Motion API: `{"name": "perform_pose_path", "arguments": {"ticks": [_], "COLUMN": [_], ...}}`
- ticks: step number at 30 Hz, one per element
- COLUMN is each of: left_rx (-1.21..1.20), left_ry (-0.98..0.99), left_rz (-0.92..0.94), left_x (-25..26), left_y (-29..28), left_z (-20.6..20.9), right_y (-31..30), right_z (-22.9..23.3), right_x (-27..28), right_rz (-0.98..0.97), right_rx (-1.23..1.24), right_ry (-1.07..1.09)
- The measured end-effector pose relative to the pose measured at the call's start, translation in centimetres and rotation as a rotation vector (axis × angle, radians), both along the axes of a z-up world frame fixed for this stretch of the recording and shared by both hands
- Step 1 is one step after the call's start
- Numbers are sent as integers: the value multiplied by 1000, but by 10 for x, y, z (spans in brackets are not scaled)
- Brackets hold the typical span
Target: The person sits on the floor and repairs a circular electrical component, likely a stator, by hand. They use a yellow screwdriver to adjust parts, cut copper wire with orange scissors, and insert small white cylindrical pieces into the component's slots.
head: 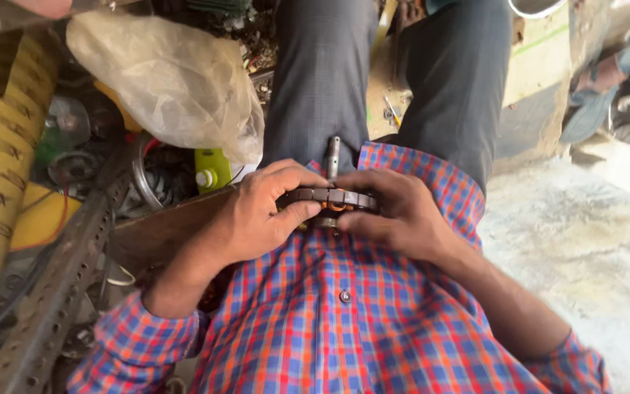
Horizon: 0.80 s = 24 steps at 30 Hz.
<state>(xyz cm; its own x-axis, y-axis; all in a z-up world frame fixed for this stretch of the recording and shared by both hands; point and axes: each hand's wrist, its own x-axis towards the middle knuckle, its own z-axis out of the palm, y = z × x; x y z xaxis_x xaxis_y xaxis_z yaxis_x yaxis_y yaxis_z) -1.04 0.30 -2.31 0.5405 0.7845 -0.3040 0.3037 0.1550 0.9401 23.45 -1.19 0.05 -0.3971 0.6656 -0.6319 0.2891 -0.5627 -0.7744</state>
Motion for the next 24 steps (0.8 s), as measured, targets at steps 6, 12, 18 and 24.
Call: {"name": "perform_pose_path", "arguments": {"ticks": [6, 12, 18, 24], "left_rx": [-45, 178, 286, 399], "left_ry": [5, 189, 174, 320], "left_rz": [-101, -103, 27, 7], "left_x": [3, 21, 18, -21], "left_y": [9, -9, -3, -58], "left_z": [-6, 3, 6, -9], "right_y": [-24, -32, -29, -39], "right_z": [-21, -25, -27, -28], "right_x": [2, -4, -6, 4], "right_rz": [-123, -152, -230, -199], "right_rx": [114, 194, 166, 252], "right_ry": [196, 54, 69, 65]}}
